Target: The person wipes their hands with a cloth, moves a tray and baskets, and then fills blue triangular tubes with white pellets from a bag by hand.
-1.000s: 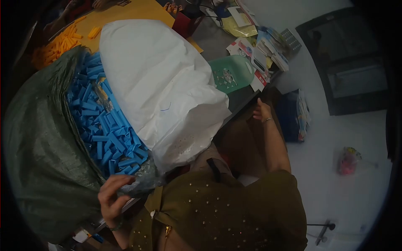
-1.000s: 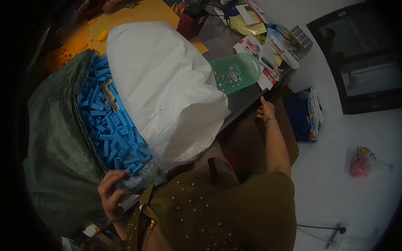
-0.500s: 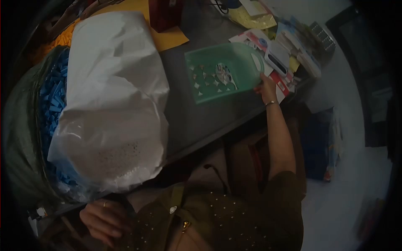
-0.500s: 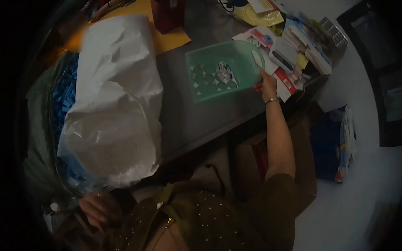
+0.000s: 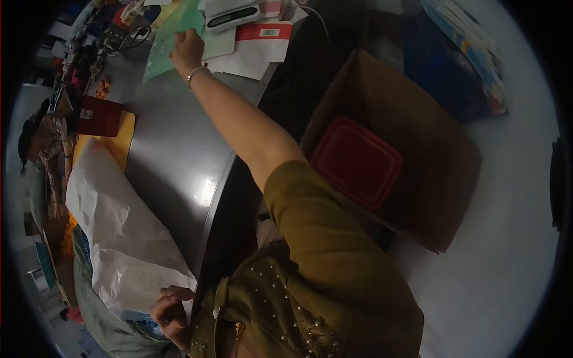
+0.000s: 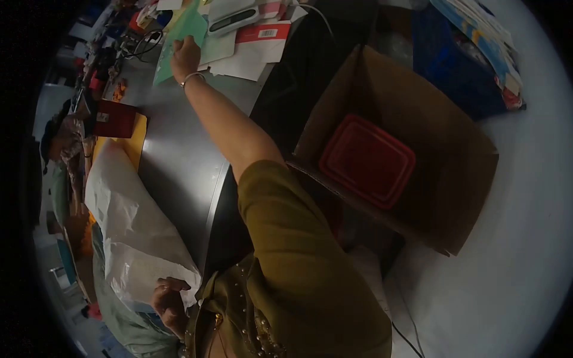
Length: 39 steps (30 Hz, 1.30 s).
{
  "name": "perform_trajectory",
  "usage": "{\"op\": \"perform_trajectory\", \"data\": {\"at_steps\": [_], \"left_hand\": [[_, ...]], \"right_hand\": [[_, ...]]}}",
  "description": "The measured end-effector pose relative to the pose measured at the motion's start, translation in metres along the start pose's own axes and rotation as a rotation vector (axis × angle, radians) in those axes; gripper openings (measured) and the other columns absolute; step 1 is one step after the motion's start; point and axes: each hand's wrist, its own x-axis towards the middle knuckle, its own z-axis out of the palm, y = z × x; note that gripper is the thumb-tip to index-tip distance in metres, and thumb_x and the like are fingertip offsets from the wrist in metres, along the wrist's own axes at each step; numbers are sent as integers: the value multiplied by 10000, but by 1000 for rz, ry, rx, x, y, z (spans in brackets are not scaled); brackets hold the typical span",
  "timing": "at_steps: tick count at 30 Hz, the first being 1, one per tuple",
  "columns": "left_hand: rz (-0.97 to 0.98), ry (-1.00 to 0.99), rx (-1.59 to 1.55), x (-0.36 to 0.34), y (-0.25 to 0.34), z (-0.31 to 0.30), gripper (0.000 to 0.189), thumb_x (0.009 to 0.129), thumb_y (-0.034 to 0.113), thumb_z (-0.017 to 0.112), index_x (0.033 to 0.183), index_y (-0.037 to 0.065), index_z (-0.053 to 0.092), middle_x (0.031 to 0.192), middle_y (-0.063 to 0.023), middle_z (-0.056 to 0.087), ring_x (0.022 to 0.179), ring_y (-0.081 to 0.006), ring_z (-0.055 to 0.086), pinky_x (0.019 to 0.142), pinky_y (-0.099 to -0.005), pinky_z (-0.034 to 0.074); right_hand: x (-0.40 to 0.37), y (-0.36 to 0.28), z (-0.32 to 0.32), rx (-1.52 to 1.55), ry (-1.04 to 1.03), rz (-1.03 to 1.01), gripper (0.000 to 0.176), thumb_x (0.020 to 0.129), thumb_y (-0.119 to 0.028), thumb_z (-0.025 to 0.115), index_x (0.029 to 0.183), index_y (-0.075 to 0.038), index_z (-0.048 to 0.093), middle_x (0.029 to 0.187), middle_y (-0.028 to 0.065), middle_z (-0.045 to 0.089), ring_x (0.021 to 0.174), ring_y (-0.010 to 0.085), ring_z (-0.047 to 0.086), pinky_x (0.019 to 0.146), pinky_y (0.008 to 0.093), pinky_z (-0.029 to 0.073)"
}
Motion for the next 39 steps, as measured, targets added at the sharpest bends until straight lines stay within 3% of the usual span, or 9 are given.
{"op": "perform_trajectory", "data": {"at_steps": [3,10,13,17,21,29,32,35,39], "left_hand": [[-81,-60,33,18,-5,11,518,797,351,702,1141,0,537,958,-205,574,852,-301,581,735,-367,490],[-198,-223,-147,63,-44,39,525,791,307,728,1156,-18,538,962,-194,573,894,-304,587,775,-394,499],[-270,-295,-161,77,-64,53,519,780,301,742,1132,-36,562,973,-191,575,900,-308,593,780,-396,501],[-386,-334,-186,89,-84,82,506,764,298,757,1105,-37,590,963,-191,595,907,-309,606,780,-385,507],[-465,-312,-146,108,-97,99,483,761,288,763,1082,-39,609,947,-197,610,900,-315,618,768,-382,513],[-547,-147,-146,139,-115,121,485,736,299,782,1046,-42,629,920,-202,616,871,-332,628,753,-390,524],[-561,-75,-162,137,-116,124,485,730,296,787,1042,-42,632,915,-206,616,869,-336,628,750,-394,525],[-619,-96,-160,141,-112,125,483,731,292,787,1042,-42,632,916,-209,616,867,-337,628,748,-396,525],[-596,-134,-173,144,-101,129,479,733,287,787,1043,-44,632,917,-211,616,863,-338,628,746,-398,523]], "right_hand": [[-22,-2,-15,-334,62,-186,209,867,-149,568,908,53,535,675,162,617,508,263,634,449,314,501],[-84,-113,-300,-724,-1221,148,270,865,-312,617,788,-54,633,616,47,620,566,158,617,558,305,475],[-88,-66,-480,-1029,-979,920,302,891,-325,572,902,-40,672,727,114,662,651,198,647,619,342,503],[-150,19,-671,-1989,-1093,734,252,862,-174,494,1024,-98,671,1145,126,618,1085,288,568,860,457,480],[-186,98,-659,-1735,-954,799,324,865,-177,496,1163,-100,599,1299,125,515,1210,314,462,934,493,419],[-135,206,-608,-2014,-1598,642,538,925,-305,450,1418,-111,353,1460,116,349,1362,304,285,1098,580,162],[-176,271,-698,-1990,-1141,119,377,908,-265,451,1239,-114,553,1259,105,553,1143,314,524,928,571,382],[-137,188,-645,-2192,-1777,591,329,904,-247,455,1164,-122,612,1256,113,548,1155,302,517,873,590,411],[-145,142,-676,-2215,-1365,432,267,877,-257,518,1050,-137,682,1133,79,644,1104,251,559,821,453,471]]}}
